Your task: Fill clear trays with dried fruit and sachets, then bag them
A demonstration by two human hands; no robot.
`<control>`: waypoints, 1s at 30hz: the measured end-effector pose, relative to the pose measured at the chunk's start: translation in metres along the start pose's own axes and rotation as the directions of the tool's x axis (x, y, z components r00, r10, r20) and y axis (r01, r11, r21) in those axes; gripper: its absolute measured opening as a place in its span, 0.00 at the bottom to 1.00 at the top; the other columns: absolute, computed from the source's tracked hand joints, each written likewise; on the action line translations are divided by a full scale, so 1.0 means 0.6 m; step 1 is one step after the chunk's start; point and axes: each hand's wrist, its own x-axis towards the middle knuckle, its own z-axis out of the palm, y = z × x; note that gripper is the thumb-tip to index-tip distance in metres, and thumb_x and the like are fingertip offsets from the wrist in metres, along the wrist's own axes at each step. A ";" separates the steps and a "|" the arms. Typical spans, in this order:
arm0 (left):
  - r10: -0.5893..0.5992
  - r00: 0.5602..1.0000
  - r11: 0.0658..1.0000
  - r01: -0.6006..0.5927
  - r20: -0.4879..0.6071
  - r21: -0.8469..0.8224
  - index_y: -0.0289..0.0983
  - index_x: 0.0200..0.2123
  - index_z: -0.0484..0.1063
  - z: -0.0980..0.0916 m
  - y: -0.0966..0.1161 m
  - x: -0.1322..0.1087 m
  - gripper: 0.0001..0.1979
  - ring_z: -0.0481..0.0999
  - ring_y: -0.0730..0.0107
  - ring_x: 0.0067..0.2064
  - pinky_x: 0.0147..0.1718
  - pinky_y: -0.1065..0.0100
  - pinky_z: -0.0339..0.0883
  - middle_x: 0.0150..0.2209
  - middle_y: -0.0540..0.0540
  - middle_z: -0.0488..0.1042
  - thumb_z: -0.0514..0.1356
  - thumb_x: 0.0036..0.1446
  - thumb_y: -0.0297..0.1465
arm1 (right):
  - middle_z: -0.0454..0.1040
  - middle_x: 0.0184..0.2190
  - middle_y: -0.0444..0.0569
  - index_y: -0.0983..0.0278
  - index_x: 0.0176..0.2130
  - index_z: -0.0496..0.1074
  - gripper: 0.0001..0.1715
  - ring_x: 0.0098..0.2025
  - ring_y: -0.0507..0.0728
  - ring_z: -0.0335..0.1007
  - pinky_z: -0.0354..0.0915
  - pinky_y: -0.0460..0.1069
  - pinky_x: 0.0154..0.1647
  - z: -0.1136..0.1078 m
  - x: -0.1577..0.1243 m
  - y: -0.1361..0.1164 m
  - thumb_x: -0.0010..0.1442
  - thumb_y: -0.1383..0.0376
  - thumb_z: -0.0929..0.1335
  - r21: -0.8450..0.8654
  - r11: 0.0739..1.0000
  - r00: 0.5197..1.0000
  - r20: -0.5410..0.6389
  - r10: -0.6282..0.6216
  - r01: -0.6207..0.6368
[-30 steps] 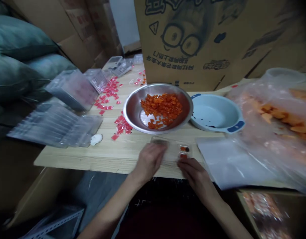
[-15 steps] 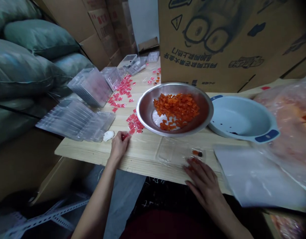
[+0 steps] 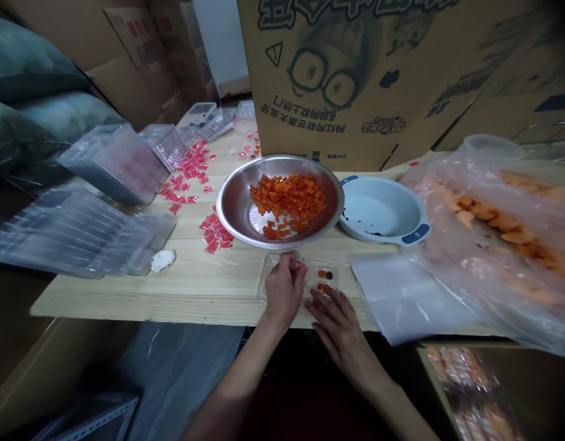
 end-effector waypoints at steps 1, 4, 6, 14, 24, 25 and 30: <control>0.064 0.998 0.994 -0.064 0.004 0.093 0.44 0.44 0.71 0.005 -0.002 0.004 0.03 0.78 0.53 0.44 0.47 0.51 0.68 0.39 0.42 0.80 0.60 0.69 0.34 | 0.65 0.71 0.52 0.58 0.69 0.67 0.32 0.75 0.69 0.53 0.62 0.75 0.69 0.002 0.000 0.002 0.69 0.73 0.65 -0.009 1.000 1.000 -0.007 -0.006 0.006; 0.193 0.981 0.943 -0.193 0.026 0.271 0.43 0.39 0.74 0.007 -0.003 0.004 0.06 0.73 0.48 0.50 0.51 0.46 0.66 0.43 0.38 0.78 0.58 0.70 0.34 | 0.67 0.70 0.53 0.60 0.65 0.71 0.28 0.74 0.70 0.55 0.65 0.74 0.67 0.006 -0.002 0.008 0.70 0.72 0.65 -0.027 0.999 0.999 -0.032 -0.032 0.031; 0.217 0.976 0.935 -0.210 0.009 0.286 0.43 0.40 0.76 -0.003 0.001 -0.005 0.06 0.72 0.48 0.51 0.51 0.46 0.67 0.47 0.36 0.76 0.59 0.69 0.35 | 0.68 0.69 0.52 0.59 0.65 0.72 0.27 0.74 0.69 0.56 0.65 0.73 0.67 0.006 -0.002 0.009 0.70 0.71 0.65 -0.020 0.999 0.998 -0.046 -0.041 0.040; 0.107 0.948 0.923 0.017 -0.298 0.385 0.42 0.42 0.72 -0.192 -0.087 0.032 0.05 0.74 0.54 0.47 0.52 0.52 0.68 0.43 0.41 0.76 0.56 0.71 0.35 | 0.65 0.71 0.49 0.53 0.73 0.59 0.31 0.77 0.67 0.49 0.46 0.75 0.75 -0.004 0.042 0.013 0.75 0.63 0.64 0.059 0.998 0.998 -0.059 -0.029 0.033; -0.156 0.941 0.899 0.262 -0.301 0.352 0.38 0.40 0.73 -0.265 -0.211 0.094 0.06 0.77 0.55 0.46 0.52 0.55 0.70 0.43 0.41 0.77 0.63 0.60 0.32 | 0.69 0.68 0.51 0.54 0.65 0.70 0.23 0.74 0.69 0.56 0.51 0.76 0.72 -0.001 0.050 0.011 0.74 0.65 0.64 0.106 0.994 0.991 -0.136 -0.013 0.028; -0.166 0.942 0.904 0.263 -0.292 0.337 0.38 0.43 0.73 -0.264 -0.211 0.087 0.08 0.77 0.58 0.44 0.50 0.57 0.71 0.43 0.41 0.77 0.63 0.61 0.32 | 0.70 0.68 0.52 0.55 0.63 0.71 0.21 0.73 0.70 0.58 0.52 0.77 0.71 -0.007 0.038 0.010 0.74 0.65 0.64 0.117 0.993 0.991 -0.136 0.007 0.009; -0.242 0.939 0.906 0.309 -0.246 0.288 0.36 0.48 0.75 -0.280 -0.208 0.070 0.18 0.78 0.58 0.38 0.44 0.60 0.71 0.37 0.44 0.79 0.69 0.54 0.34 | 0.72 0.65 0.51 0.54 0.63 0.72 0.21 0.71 0.71 0.61 0.57 0.79 0.68 -0.028 -0.009 0.009 0.75 0.63 0.63 0.136 0.990 0.992 -0.116 0.049 -0.033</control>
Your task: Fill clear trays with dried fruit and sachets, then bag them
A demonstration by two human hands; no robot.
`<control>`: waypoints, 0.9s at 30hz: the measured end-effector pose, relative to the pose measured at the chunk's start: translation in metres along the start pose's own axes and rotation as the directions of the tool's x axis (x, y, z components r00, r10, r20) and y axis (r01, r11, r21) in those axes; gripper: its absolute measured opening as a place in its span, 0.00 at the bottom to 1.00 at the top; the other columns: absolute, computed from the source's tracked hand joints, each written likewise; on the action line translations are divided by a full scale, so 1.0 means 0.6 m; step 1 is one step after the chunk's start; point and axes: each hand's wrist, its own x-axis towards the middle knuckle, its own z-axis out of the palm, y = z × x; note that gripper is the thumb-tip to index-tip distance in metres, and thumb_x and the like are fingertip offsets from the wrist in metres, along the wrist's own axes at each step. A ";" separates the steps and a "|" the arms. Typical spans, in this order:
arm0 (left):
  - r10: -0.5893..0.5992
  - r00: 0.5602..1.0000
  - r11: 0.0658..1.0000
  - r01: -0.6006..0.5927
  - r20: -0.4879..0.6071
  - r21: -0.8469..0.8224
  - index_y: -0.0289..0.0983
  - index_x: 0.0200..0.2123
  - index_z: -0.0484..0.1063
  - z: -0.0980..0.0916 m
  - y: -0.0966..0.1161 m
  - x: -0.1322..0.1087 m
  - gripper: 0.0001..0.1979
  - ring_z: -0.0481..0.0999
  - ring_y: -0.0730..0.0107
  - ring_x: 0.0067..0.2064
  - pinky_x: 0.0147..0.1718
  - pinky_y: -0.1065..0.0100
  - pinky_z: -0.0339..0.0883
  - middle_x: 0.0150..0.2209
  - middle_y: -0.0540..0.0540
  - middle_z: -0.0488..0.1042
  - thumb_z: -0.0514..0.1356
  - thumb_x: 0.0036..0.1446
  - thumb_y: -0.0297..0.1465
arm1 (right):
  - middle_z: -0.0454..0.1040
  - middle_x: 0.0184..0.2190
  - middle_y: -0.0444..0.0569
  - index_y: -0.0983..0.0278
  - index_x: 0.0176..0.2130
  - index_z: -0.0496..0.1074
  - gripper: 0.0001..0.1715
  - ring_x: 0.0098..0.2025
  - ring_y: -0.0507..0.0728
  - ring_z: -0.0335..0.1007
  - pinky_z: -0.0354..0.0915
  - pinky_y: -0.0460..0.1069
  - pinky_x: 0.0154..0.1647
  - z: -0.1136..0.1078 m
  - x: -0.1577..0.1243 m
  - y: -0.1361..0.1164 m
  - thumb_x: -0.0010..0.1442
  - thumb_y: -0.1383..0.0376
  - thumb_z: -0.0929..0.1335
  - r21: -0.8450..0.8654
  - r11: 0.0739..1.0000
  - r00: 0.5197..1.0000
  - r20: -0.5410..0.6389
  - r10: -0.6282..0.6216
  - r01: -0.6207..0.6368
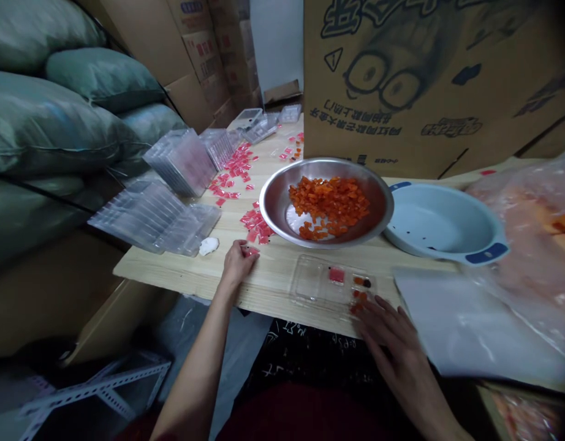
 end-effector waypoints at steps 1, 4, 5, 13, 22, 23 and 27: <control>0.002 1.000 1.000 -0.001 0.022 -0.008 0.36 0.45 0.77 -0.006 0.000 0.000 0.15 0.78 0.58 0.38 0.44 0.60 0.71 0.35 0.44 0.79 0.69 0.54 0.34 | 0.73 0.65 0.52 0.54 0.64 0.71 0.21 0.71 0.71 0.61 0.57 0.79 0.68 -0.002 -0.005 -0.001 0.75 0.64 0.63 0.005 1.000 1.000 -0.005 0.007 -0.007; 0.043 0.997 0.998 -0.040 0.068 -0.047 0.37 0.39 0.80 -0.017 0.017 -0.014 0.10 0.79 0.58 0.40 0.46 0.60 0.71 0.37 0.43 0.82 0.65 0.59 0.37 | 0.72 0.65 0.52 0.54 0.64 0.71 0.22 0.71 0.70 0.62 0.56 0.78 0.69 -0.003 -0.014 -0.006 0.74 0.65 0.64 0.019 0.999 0.999 -0.024 0.041 -0.041; 0.070 0.995 0.995 -0.065 0.077 -0.074 0.37 0.41 0.81 -0.016 0.030 -0.026 0.12 0.80 0.58 0.42 0.46 0.60 0.71 0.39 0.42 0.83 0.63 0.61 0.37 | 0.72 0.65 0.51 0.54 0.65 0.71 0.22 0.71 0.69 0.61 0.55 0.78 0.70 -0.003 -0.015 -0.009 0.74 0.65 0.64 0.022 0.998 0.998 -0.028 0.054 -0.053; 0.520 0.683 0.839 -0.294 0.513 -0.458 0.39 0.44 0.79 0.067 0.216 -0.150 0.07 0.79 0.64 0.38 0.44 0.62 0.74 0.39 0.46 0.82 0.64 0.63 0.30 | 0.71 0.66 0.52 0.57 0.62 0.72 0.22 0.74 0.66 0.57 0.56 0.75 0.72 0.005 -0.003 -0.033 0.74 0.70 0.63 0.014 0.997 0.997 0.033 0.074 -0.075; 0.641 0.645 0.767 -0.559 0.416 -0.315 0.39 0.51 0.76 0.117 0.214 -0.146 0.16 0.74 0.52 0.58 0.57 0.49 0.72 0.54 0.38 0.74 0.66 0.60 0.24 | 0.72 0.65 0.53 0.60 0.60 0.72 0.21 0.74 0.66 0.56 0.58 0.75 0.71 0.021 -0.012 -0.016 0.72 0.74 0.64 0.017 0.999 0.999 0.013 0.049 -0.050; 0.653 0.642 0.757 -0.565 0.402 -0.328 0.39 0.52 0.75 0.118 0.210 -0.149 0.16 0.74 0.52 0.58 0.57 0.49 0.73 0.54 0.39 0.74 0.65 0.61 0.24 | 0.72 0.65 0.53 0.60 0.60 0.72 0.22 0.74 0.66 0.56 0.58 0.75 0.71 0.023 -0.012 -0.015 0.72 0.74 0.64 0.023 0.998 0.998 0.016 0.057 -0.057; 0.735 0.608 0.678 -0.657 0.300 -0.330 0.40 0.55 0.76 0.125 0.204 -0.162 0.15 0.73 0.51 0.60 0.59 0.45 0.72 0.54 0.39 0.74 0.61 0.67 0.27 | 0.72 0.66 0.53 0.62 0.59 0.74 0.21 0.74 0.65 0.56 0.58 0.74 0.72 0.008 -0.006 -0.033 0.71 0.75 0.64 0.026 0.997 0.997 0.030 0.078 -0.079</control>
